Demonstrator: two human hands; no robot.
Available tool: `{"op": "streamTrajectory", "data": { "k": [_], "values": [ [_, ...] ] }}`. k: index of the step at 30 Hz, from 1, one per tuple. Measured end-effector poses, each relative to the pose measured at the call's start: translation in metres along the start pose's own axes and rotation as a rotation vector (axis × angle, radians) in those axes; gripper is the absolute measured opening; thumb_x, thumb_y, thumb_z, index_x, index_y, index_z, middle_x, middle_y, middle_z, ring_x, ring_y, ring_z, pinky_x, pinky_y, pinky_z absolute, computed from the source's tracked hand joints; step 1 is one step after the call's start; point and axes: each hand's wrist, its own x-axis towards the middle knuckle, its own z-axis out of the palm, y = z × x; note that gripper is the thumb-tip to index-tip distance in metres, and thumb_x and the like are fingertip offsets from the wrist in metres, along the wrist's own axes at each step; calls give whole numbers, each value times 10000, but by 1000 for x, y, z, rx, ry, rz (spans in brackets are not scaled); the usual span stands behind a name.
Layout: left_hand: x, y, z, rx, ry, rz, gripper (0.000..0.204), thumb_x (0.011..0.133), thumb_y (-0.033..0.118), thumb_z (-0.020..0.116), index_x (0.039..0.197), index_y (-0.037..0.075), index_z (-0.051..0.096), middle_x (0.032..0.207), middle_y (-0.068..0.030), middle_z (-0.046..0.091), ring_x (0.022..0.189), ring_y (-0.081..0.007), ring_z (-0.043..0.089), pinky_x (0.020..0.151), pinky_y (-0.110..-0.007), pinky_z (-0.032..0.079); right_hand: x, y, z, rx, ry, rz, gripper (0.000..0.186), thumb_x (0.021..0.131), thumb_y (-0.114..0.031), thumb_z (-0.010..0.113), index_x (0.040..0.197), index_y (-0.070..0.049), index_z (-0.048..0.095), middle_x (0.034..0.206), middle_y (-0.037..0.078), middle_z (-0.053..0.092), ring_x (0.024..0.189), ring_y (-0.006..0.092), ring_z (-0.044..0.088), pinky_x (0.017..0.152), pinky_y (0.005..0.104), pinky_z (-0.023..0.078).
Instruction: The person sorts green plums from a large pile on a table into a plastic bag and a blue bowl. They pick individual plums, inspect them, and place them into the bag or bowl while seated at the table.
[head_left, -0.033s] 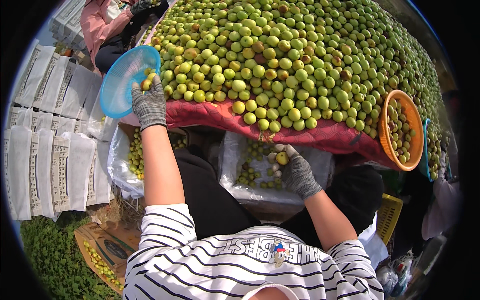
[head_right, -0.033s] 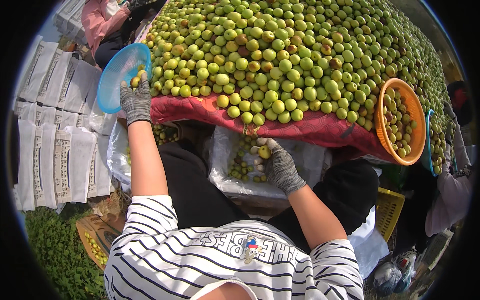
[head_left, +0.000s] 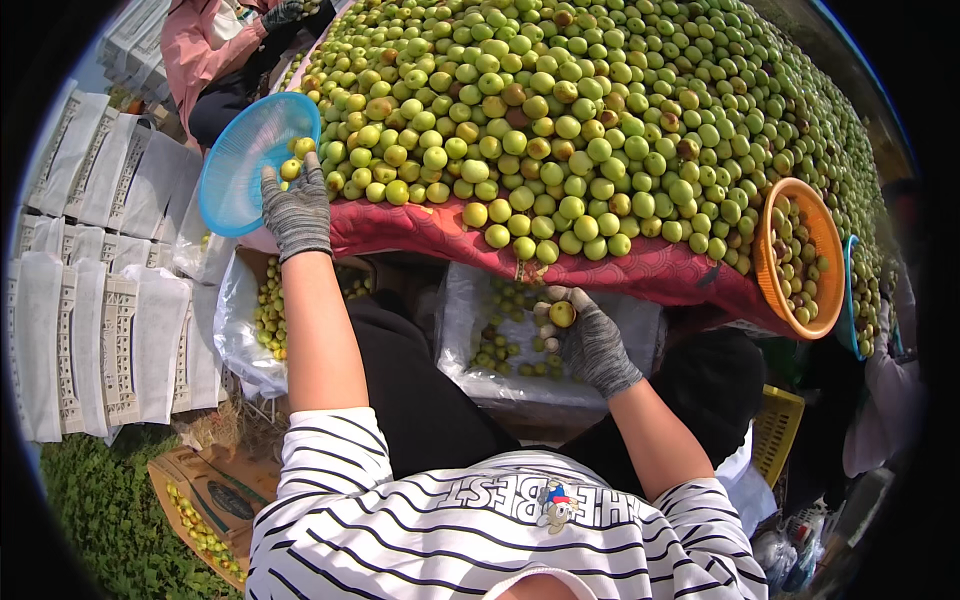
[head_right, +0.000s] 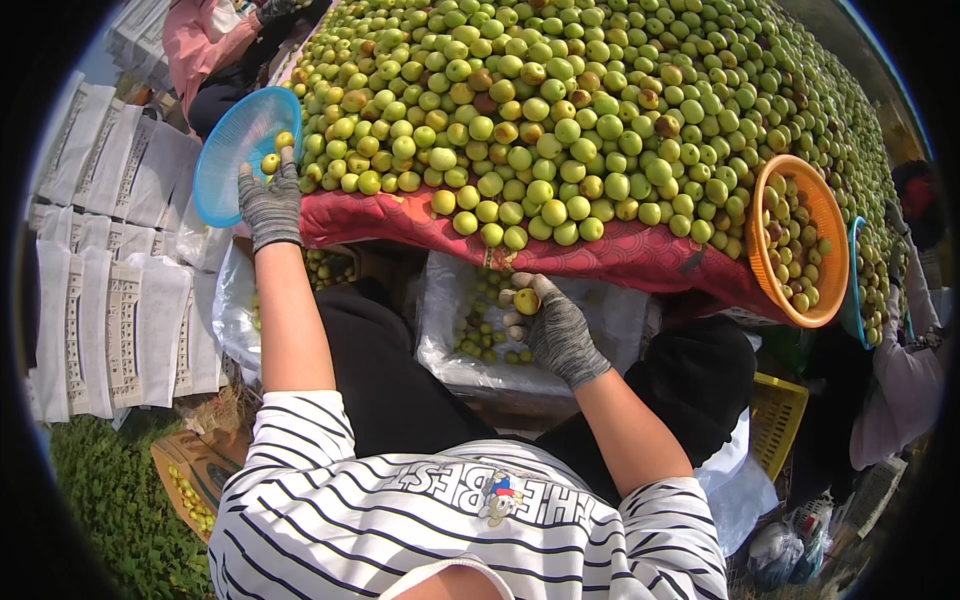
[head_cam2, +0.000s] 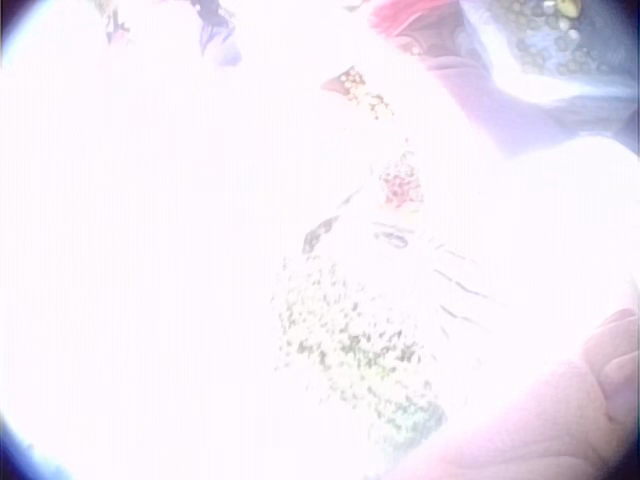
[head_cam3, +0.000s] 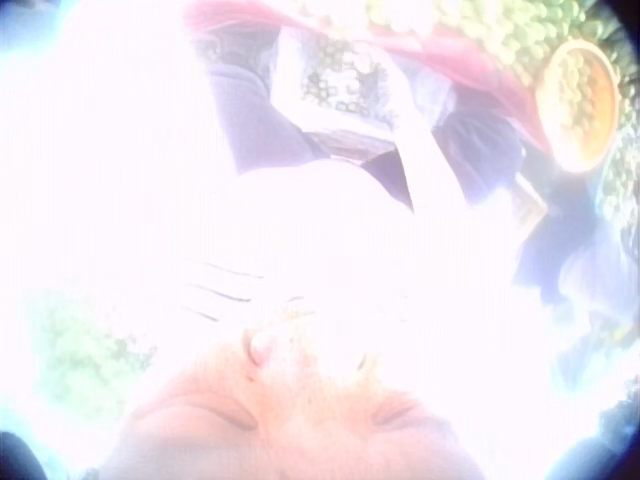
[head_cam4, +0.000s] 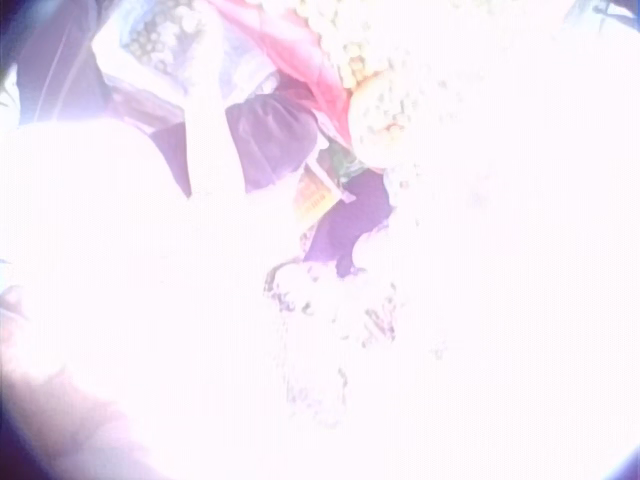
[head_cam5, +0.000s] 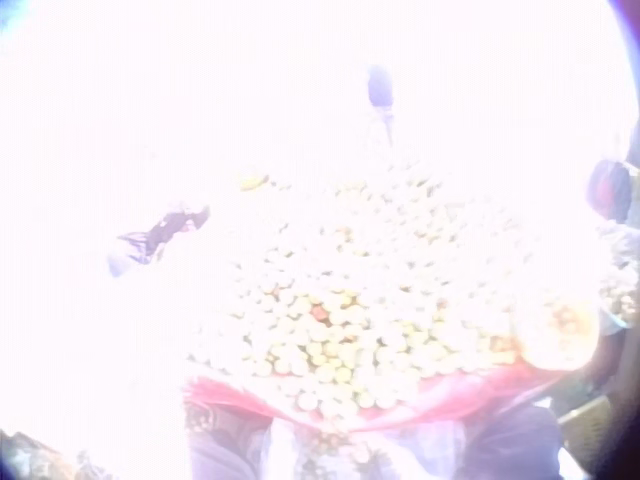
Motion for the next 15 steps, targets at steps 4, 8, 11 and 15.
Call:
{"op": "streamTrajectory", "data": {
  "k": [4,8,11,15],
  "values": [
    [-45,-24,3,150,-147,62,492,966,172,534,1391,57,313,1343,-186,374,1207,-370,485,1047,-457,465,-6,0,4,36,-108,-23,409,1013,-410,445,1239,-78,525,1078,112,628,819,250,678,666,356,580],
    [-94,-32,12,393,-247,-184,346,979,121,514,1319,81,465,1235,-169,537,1150,-286,570,1027,-422,481,-13,4,18,21,-151,-42,424,1006,-416,462,1254,-77,521,1117,110,621,890,259,671,715,364,580],
    [-159,-37,14,1023,-747,-337,352,937,141,603,1270,63,519,1201,-130,591,1085,-249,603,981,-371,490,-15,11,39,18,-122,-10,434,1001,-412,478,1270,-73,513,1153,108,609,973,246,648,787,371,568],
    [-220,-36,3,1433,-1390,433,292,859,149,685,1115,44,593,1040,-123,629,940,-291,625,854,-380,507,-21,28,70,-22,-349,53,510,977,-411,534,1367,-92,452,1227,84,584,1097,191,588,935,387,502]
  ]
}}
